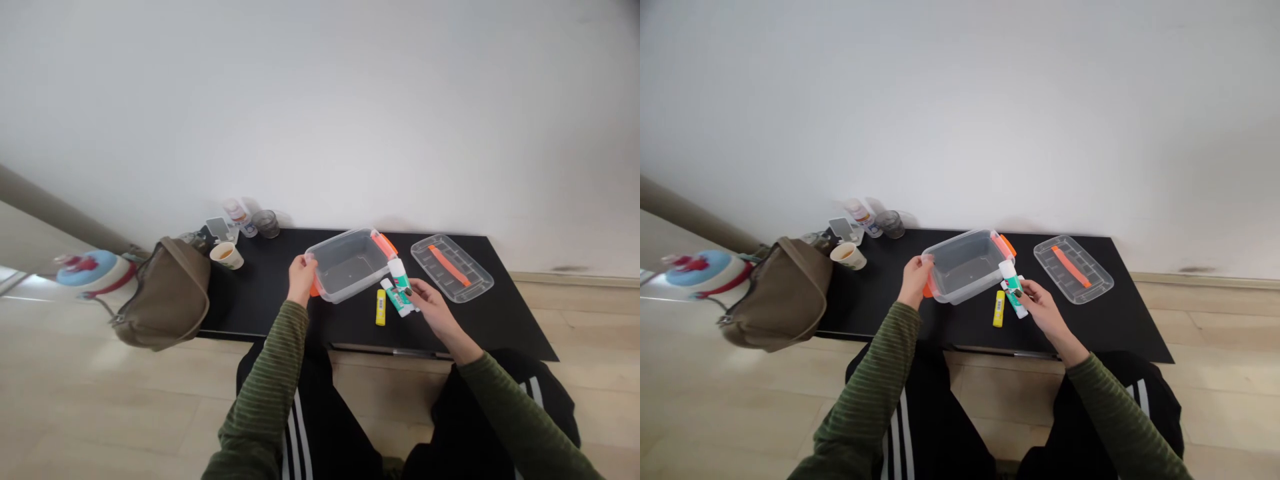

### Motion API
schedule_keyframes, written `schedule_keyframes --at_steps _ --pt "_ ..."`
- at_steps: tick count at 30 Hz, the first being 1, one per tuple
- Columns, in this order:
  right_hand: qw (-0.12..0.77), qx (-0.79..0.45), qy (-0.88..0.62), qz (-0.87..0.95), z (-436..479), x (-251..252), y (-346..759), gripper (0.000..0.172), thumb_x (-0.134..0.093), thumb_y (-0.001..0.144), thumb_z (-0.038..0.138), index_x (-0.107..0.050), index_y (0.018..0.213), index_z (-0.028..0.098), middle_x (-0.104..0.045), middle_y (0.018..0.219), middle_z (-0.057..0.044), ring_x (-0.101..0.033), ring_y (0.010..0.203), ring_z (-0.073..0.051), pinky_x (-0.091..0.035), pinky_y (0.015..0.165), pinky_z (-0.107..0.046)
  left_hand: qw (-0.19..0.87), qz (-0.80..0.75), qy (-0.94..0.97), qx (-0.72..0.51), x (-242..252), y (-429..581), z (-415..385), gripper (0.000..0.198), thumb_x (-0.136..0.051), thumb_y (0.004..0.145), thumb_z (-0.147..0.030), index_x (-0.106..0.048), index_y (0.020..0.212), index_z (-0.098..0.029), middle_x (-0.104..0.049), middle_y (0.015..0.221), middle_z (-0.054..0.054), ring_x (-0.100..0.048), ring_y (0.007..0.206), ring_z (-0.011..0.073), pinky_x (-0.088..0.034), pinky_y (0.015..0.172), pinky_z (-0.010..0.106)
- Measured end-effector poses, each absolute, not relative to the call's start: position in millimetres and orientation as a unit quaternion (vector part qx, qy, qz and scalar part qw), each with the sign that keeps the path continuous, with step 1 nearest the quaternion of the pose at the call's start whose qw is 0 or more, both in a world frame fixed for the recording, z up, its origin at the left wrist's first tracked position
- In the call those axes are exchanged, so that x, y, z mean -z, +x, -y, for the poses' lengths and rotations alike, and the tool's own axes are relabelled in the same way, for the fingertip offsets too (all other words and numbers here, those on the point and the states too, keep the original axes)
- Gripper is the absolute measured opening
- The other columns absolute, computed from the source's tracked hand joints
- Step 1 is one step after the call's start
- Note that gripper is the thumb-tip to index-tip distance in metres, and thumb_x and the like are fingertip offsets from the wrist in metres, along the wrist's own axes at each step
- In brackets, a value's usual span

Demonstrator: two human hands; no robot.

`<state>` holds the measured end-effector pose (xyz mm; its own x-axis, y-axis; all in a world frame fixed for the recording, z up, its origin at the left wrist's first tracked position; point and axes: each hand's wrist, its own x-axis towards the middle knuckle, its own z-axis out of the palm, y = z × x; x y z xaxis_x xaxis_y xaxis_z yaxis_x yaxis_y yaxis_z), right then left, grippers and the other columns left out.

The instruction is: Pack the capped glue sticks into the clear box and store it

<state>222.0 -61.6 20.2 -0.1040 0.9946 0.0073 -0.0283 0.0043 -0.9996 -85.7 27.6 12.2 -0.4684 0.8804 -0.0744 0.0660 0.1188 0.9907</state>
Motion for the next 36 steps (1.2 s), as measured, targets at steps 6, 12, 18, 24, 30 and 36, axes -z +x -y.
schedule_keyframes --at_steps 6,12,18,24,30,36 --pt "0.467 -0.493 -0.451 0.579 52 -40 175 0.04 -0.063 0.086 0.049 -0.059 0.114 0.021 -0.071 0.111 -0.009 -0.067 0.101 -0.022 -0.054 0.08 -0.033 0.36 -0.59 0.374 -0.619 -17 -79 -5 0.022 -0.061 0.066 -0.02 -0.065 0.088 -0.015 -0.067 0.087 0.003 -0.062 0.08 0.0153 -0.048 0.077 0.028" --pt "0.303 -0.383 -0.517 0.703 28 -59 115 0.026 -0.055 0.093 0.038 -0.056 0.112 0.021 -0.072 0.107 -0.007 -0.068 0.095 -0.019 -0.051 0.081 -0.032 0.307 -0.586 0.389 -0.641 -21 -72 21 0.027 -0.059 0.068 -0.017 -0.065 0.094 -0.016 -0.069 0.092 0.003 -0.063 0.085 0.016 -0.048 0.082 0.028" --pt "0.023 -0.24 -0.576 0.781 14 -58 69 0.034 -0.051 0.095 0.041 -0.055 0.113 0.013 -0.07 0.109 -0.017 -0.068 0.1 -0.029 -0.048 0.079 -0.033 0.274 -0.578 0.437 -0.632 -21 -65 42 0.029 -0.059 0.07 -0.016 -0.064 0.099 -0.017 -0.068 0.094 0.003 -0.063 0.085 0.0159 -0.049 0.081 0.027" --pt "-0.017 -0.24 -0.594 0.768 10 -47 41 0.034 -0.052 0.094 0.032 -0.057 0.117 0.008 -0.067 0.116 -0.021 -0.065 0.109 -0.03 -0.049 0.081 -0.033 0.278 -0.583 0.444 -0.622 -21 -58 52 0.031 -0.059 0.071 -0.016 -0.064 0.102 -0.018 -0.067 0.092 0.002 -0.062 0.08 0.015 -0.049 0.077 0.026" --pt "-0.021 -0.249 -0.602 0.758 1 -34 33 0.029 -0.047 0.095 0.022 -0.06 0.117 0.008 -0.068 0.117 -0.021 -0.067 0.108 -0.028 -0.05 0.082 -0.032 0.275 -0.588 0.453 -0.611 -24 -56 54 0.032 -0.06 0.07 -0.016 -0.064 0.102 -0.018 -0.067 0.09 0.002 -0.062 0.079 0.0157 -0.049 0.076 0.027" --pt "-0.02 -0.249 -0.604 0.756 0 -28 34 0.026 -0.05 0.094 0.021 -0.061 0.114 0.01 -0.068 0.115 -0.021 -0.068 0.105 -0.028 -0.051 0.08 -0.032 0.274 -0.587 0.445 -0.619 -26 -55 54 0.031 -0.059 0.068 -0.014 -0.063 0.099 -0.019 -0.066 0.087 0.001 -0.062 0.077 0.0155 -0.049 0.075 0.026"
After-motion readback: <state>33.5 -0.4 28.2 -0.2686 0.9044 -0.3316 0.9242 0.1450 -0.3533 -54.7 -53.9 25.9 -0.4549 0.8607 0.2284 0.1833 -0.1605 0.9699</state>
